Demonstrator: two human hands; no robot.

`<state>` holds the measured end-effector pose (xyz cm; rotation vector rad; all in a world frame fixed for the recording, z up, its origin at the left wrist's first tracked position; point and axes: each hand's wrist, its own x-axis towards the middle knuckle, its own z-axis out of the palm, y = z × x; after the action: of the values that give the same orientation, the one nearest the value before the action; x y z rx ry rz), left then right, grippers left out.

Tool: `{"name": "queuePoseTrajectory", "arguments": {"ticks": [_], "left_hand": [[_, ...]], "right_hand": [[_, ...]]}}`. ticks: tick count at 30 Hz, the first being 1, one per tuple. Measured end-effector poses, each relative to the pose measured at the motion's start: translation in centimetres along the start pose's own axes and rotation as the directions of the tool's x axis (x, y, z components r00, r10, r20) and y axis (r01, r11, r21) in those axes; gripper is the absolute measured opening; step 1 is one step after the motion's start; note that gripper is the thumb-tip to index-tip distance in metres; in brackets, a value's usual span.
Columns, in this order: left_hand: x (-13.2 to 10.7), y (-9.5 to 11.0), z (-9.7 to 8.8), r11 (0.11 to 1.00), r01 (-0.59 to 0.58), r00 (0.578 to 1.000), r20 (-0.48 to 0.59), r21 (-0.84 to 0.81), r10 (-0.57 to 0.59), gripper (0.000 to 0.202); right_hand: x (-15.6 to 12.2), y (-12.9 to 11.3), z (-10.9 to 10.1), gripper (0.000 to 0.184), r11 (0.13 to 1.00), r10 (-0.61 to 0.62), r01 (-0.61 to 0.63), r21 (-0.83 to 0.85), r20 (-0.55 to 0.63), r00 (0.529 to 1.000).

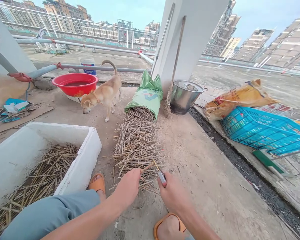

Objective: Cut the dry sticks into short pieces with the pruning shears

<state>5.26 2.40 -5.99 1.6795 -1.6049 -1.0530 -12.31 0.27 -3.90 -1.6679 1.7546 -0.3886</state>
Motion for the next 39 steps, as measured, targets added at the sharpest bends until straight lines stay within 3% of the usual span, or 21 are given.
{"name": "queuePoseTrajectory", "arguments": {"ticks": [3,5,6,7,9,11,12,15,19,22,27,34,37,39], "left_hand": [[0.5,0.2,0.0,0.949,0.067,0.994,-0.06,-0.31,-0.089,0.018],[1.3,0.5,-0.4,0.8,0.173,0.972,-0.034,-0.575,-0.234,0.012],[1.7,0.7,-0.8,0.673,0.215,0.947,-0.017,-0.707,-0.32,0.01],[2.3,0.9,-1.2,0.527,0.229,0.914,-0.005,-0.818,-0.405,0.01],[3.2,1.1,-2.2,0.264,0.16,0.839,-0.01,-0.951,-0.544,0.012],[3.7,1.2,-3.2,0.115,0.048,0.783,-0.034,-0.992,-0.621,0.012],[3.8,1.3,-3.5,0.082,0.012,0.767,-0.043,-0.997,-0.641,0.013],[3.5,1.2,-3.7,0.041,-0.018,0.756,-0.04,-0.999,-0.654,0.014],[2.9,1.3,-2.8,0.015,-0.03,0.759,-0.033,-0.999,-0.65,0.013],[2.8,1.3,-2.2,0.003,-0.057,0.753,-0.045,-0.998,-0.656,0.011],[2.6,1.4,-2.0,0.047,-0.06,0.743,-0.076,-0.997,-0.665,0.013],[2.3,1.4,-1.7,0.214,-0.02,0.75,-0.156,-0.977,-0.643,0.012],[2.4,1.6,-1.9,0.172,-0.054,0.741,-0.155,-0.984,-0.654,0.012],[2.5,1.9,-2.4,0.113,-0.04,0.753,-0.104,-0.993,-0.65,0.01]], "right_hand": [[-0.7,0.7,1.4,0.034,0.995,0.049,-0.041,0.087,-0.082,0.995],[-1.8,1.3,3.2,0.033,0.981,0.088,-0.071,0.18,-0.088,0.992],[-2.5,1.7,4.4,0.033,0.951,0.143,-0.119,0.284,-0.066,0.987],[-3.4,2.2,5.7,0.035,0.902,0.207,-0.177,0.394,-0.033,0.978],[-5.2,3.0,8.6,0.041,0.641,0.39,-0.377,0.669,0.139,0.91],[-6.8,3.3,11.2,0.04,0.481,0.439,-0.519,0.706,0.318,0.84],[-7.3,3.0,12.2,0.038,0.46,0.443,-0.568,0.682,0.378,0.813],[-7.9,0.7,13.8,0.034,0.445,0.447,-0.6,0.665,0.415,0.792],[-6.8,-3.2,13.7,0.035,0.438,0.439,-0.48,0.76,0.285,0.852],[-5.8,-4.5,13.4,0.034,0.449,0.384,-0.408,0.795,0.241,0.892],[-5.0,-4.8,12.9,0.032,0.518,0.401,-0.372,0.77,0.166,0.901],[-4.6,-4.6,13.8,0.037,0.56,0.418,-0.422,0.713,0.197,0.887],[-4.4,-3.7,14.0,0.04,0.544,0.43,-0.419,0.727,0.187,0.883],[-4.4,-2.9,12.7,0.043,0.561,0.407,-0.396,0.727,0.174,0.897]]}}
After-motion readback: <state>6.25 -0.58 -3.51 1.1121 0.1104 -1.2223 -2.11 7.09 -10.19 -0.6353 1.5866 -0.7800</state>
